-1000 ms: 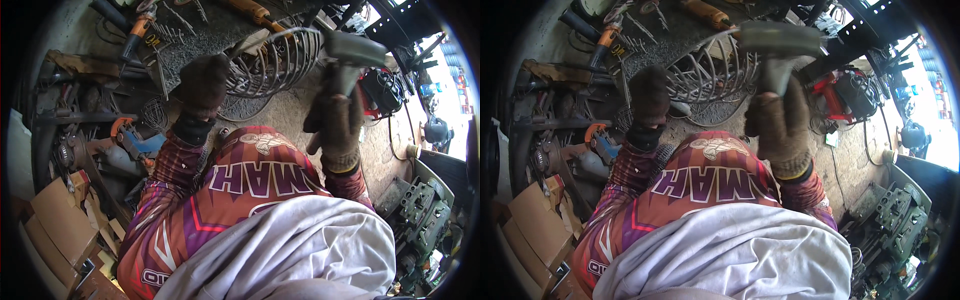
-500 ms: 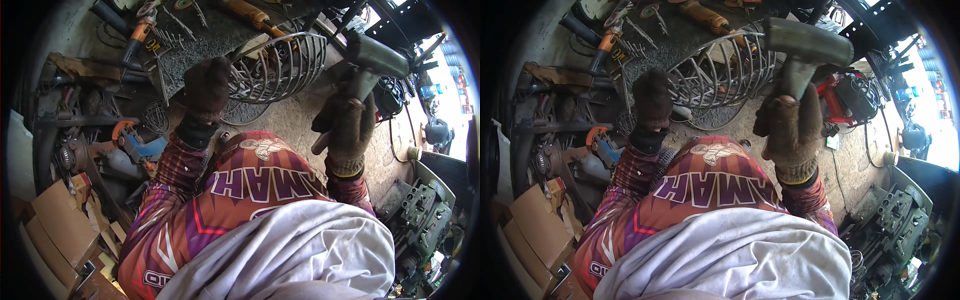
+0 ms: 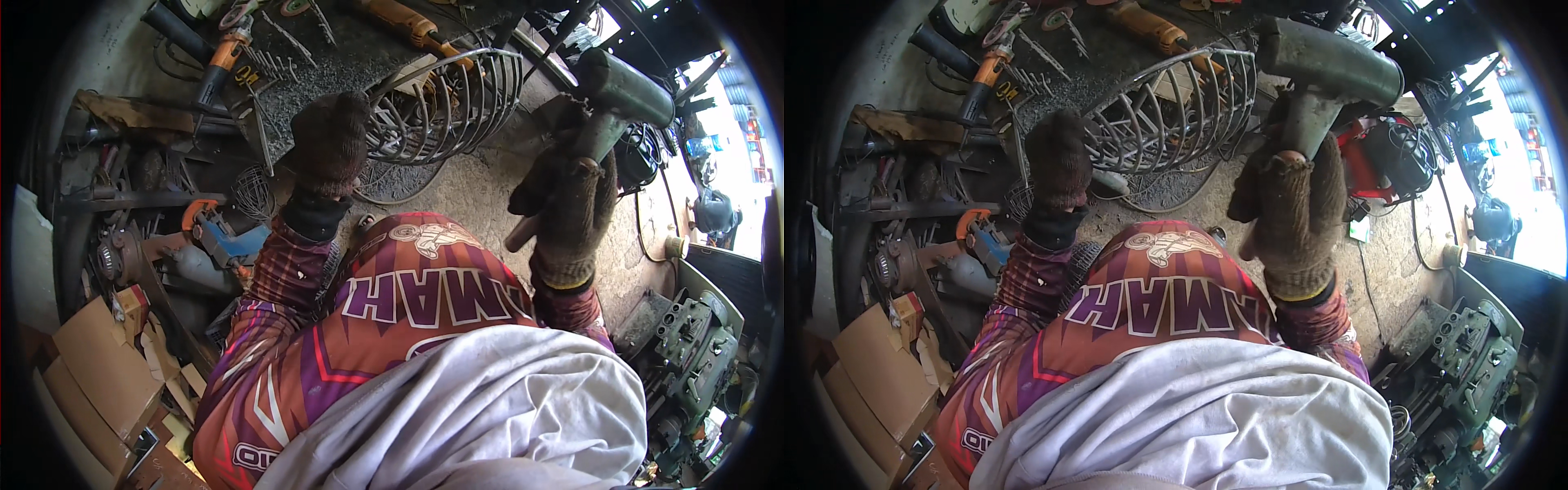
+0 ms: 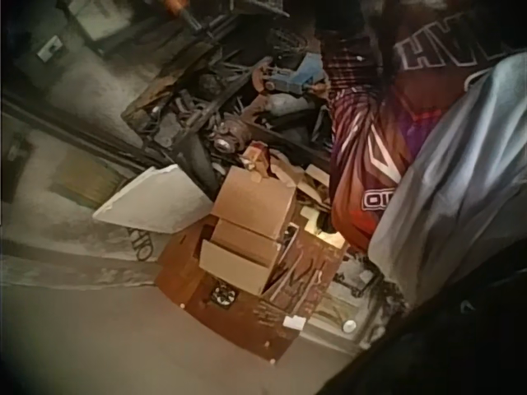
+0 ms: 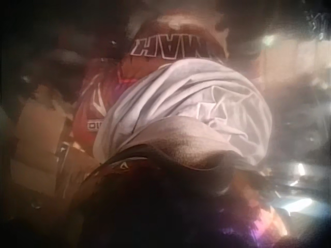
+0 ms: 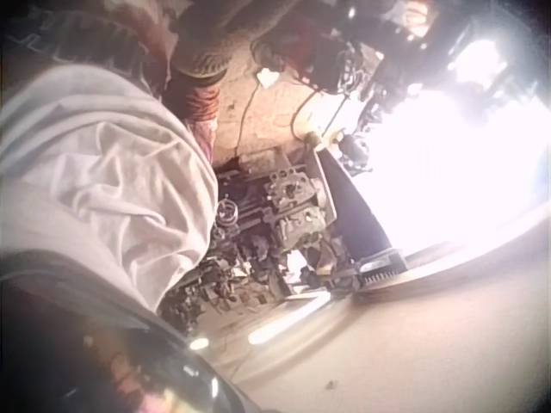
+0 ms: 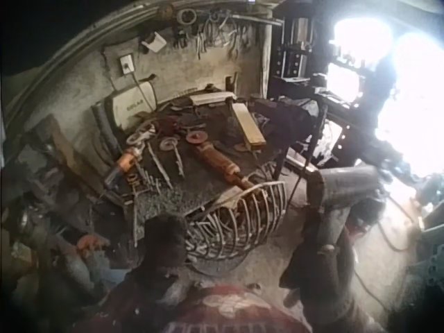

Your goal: The person uses a hammer to shape and adjust a metal grill structure against a workbench, then applies an angle grinder to parts of the grill.

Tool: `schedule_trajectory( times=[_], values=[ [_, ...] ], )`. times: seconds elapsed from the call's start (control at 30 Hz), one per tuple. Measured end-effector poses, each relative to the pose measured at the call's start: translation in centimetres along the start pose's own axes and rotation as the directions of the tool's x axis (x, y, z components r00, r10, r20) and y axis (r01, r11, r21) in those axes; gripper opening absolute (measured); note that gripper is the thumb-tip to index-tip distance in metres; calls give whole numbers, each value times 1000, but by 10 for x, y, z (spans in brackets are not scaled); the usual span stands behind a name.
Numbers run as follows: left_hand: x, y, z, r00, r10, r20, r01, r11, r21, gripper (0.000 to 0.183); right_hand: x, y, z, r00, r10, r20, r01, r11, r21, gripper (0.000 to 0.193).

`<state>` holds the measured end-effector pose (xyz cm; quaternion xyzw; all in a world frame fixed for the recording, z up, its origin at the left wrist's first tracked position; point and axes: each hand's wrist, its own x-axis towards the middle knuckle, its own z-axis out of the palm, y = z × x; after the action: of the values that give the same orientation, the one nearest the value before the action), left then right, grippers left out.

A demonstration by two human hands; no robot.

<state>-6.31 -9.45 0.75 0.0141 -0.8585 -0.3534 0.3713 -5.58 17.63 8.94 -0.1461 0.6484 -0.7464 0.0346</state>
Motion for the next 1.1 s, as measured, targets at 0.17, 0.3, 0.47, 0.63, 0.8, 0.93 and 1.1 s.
schedule_trajectory(
  times=[0.17, 0.3, 0.47, 0.63, 0.8, 0.93, 1.1],
  values=[
    [4, 8, -1, 998, 46, -34, -44, 998, 40, 47, 8, 8, 7, 890, 361, 278, -265, 906, -328, 37],
    [7, 4, -5, 999, 41, 11, -41, 996, 82, 47, 11, 4, -2, 994, 95, 54, -100, 992, 83, 35],
    [7, 10, -1, 997, -73, -7, 73, 997, -24, 48, 0, 25, 9, 993, -105, 60, 114, 978, -173, 34],
    [14, 8, -3, 994, 93, -48, -88, 991, 106, 50, 15, 2, 10, 985, 155, 73, -155, 988, -18, 38],
    [13, 8, -2, 999, -48, 3, 48, 997, 53, 51, 10, 2, 1, 994, 107, 18, -108, 981, 162, 40],
    [18, 14, 2, 984, -158, 80, 162, 985, -55, 49, 5, 12, 12, 874, 218, 435, -18, 908, -419, 38],
    [12, 1, 1, 994, -107, 23, 107, 994, 3, 47, 18, -2, 4, 991, 127, -51, -127, 992, 15, 45]
  ],
)
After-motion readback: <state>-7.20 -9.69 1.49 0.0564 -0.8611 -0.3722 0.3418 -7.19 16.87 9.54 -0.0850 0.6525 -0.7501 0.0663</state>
